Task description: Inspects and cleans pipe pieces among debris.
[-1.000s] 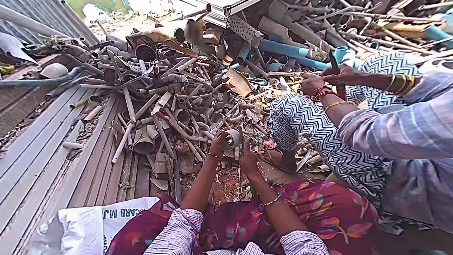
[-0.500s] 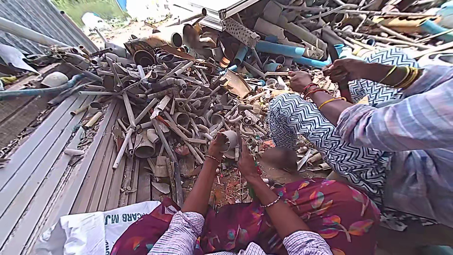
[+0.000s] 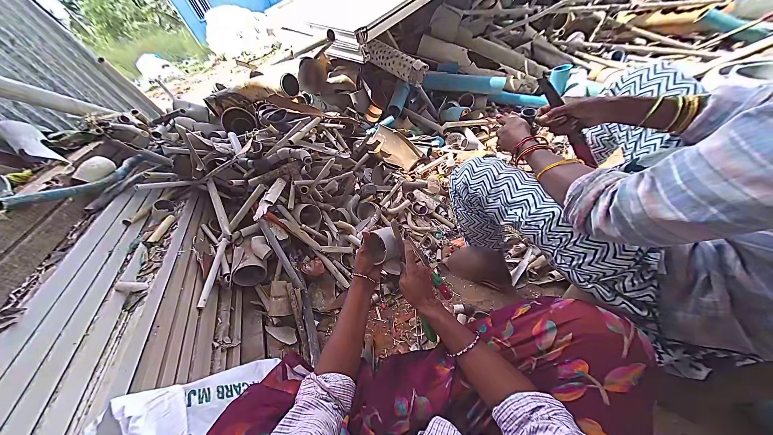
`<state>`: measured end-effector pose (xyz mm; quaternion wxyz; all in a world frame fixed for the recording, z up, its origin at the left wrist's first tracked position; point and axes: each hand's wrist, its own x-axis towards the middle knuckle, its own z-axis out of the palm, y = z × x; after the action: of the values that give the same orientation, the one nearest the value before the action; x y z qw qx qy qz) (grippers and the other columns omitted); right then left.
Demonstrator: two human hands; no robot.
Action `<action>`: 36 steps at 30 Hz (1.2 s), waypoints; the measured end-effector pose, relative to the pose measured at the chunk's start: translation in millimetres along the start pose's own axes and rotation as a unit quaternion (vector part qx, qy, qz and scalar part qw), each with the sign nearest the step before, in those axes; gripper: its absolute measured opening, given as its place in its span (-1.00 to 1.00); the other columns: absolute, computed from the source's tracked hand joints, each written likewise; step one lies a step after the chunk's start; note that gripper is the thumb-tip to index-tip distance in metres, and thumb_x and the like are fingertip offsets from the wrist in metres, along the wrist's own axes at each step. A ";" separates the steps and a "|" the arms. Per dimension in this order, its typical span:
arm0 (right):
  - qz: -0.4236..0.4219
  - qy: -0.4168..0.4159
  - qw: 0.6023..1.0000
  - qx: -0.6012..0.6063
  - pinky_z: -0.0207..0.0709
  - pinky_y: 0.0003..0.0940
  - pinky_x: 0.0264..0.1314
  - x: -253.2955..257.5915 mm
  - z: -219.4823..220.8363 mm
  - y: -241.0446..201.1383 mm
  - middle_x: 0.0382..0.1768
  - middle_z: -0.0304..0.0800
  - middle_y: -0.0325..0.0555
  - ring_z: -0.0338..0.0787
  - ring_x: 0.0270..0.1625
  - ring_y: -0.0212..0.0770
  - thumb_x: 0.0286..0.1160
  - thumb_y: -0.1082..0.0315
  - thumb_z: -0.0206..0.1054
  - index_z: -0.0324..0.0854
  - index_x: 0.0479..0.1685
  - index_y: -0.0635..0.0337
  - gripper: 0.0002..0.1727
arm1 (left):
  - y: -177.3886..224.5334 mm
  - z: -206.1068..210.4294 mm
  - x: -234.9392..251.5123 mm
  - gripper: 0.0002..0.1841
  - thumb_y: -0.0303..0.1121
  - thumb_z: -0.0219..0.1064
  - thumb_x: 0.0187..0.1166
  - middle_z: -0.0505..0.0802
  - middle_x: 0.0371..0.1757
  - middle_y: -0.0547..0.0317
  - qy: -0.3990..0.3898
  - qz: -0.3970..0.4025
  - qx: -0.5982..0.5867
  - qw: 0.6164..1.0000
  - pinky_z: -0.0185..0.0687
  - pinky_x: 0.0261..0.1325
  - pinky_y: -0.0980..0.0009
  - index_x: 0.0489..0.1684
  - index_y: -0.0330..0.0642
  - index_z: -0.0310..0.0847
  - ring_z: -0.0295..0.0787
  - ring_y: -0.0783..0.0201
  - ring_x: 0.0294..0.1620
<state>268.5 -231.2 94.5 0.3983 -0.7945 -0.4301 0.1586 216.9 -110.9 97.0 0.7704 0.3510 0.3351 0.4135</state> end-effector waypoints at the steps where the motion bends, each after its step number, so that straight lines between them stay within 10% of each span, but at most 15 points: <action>1: -0.023 0.019 1.000 0.001 0.65 0.21 0.09 -1.2 1.1 -1.2 -0.15 0.86 0.41 0.88 -0.06 0.40 0.65 0.56 0.00 0.12 0.80 0.44 -0.34 | 0.5 2.2 -0.1 -0.57 -0.08 -0.13 0.91 0.77 0.12 0.00 0.004 0.001 0.001 1.000 0.70 0.14 0.12 0.42 -0.15 0.47 0.74 0.14 0.10; 17: 0.020 -0.023 1.000 -0.005 0.61 0.16 0.25 -4.2 -2.5 -3.5 0.03 0.84 0.38 0.85 0.10 0.35 0.71 0.53 -0.02 0.01 0.86 0.33 -0.33 | -0.1 8.2 -7.3 -0.48 0.04 -0.14 0.89 0.71 0.28 -0.10 0.037 -0.007 -0.039 0.999 0.66 0.25 -0.04 0.52 -0.12 0.41 0.69 0.00 0.26; 20: -0.055 0.069 0.996 0.013 0.69 0.18 -0.02 -7.5 9.4 -2.9 -0.23 0.87 0.39 0.90 -0.16 0.38 0.57 0.60 0.07 0.26 0.72 0.48 -0.37 | -1.0 11.0 -7.3 -0.50 0.06 -0.18 0.89 0.75 0.13 0.00 0.030 0.000 -0.057 0.998 0.71 0.16 0.07 0.44 -0.10 0.42 0.74 0.11 0.14; 23: 0.012 -0.012 1.000 0.010 0.62 0.18 0.22 -5.9 -0.5 -1.9 0.03 0.83 0.40 0.86 0.07 0.37 0.75 0.51 -0.04 0.04 0.85 0.34 -0.36 | -1.7 9.2 -8.6 -0.46 0.07 -0.17 0.89 0.72 0.25 -0.11 0.026 -0.001 -0.073 0.997 0.66 0.26 -0.07 0.50 -0.14 0.40 0.69 -0.01 0.25; 26: -0.076 0.074 0.994 0.023 0.68 0.20 -0.10 -9.7 9.4 -2.0 -0.32 0.86 0.36 0.88 -0.23 0.38 0.56 0.58 0.07 0.31 0.70 0.45 -0.37 | -0.1 14.0 -8.9 -0.50 0.08 -0.20 0.88 0.78 0.02 0.04 0.026 0.006 -0.080 0.996 0.76 0.08 0.12 0.31 -0.09 0.45 0.77 0.16 0.05; 36: 0.035 -0.045 0.998 -0.009 0.58 0.18 0.28 -4.8 -6.5 -3.3 0.02 0.84 0.37 0.84 0.14 0.35 0.70 0.53 -0.01 0.06 0.84 0.31 -0.34 | 1.1 11.2 -11.3 -0.46 0.10 -0.16 0.87 0.72 0.23 -0.09 0.031 0.007 -0.054 0.998 0.68 0.20 -0.06 0.50 -0.10 0.38 0.70 0.00 0.22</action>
<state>267.7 -237.3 100.6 0.3658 -0.8047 -0.4207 0.2041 220.5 -123.3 106.3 0.7744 0.2983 0.3338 0.4471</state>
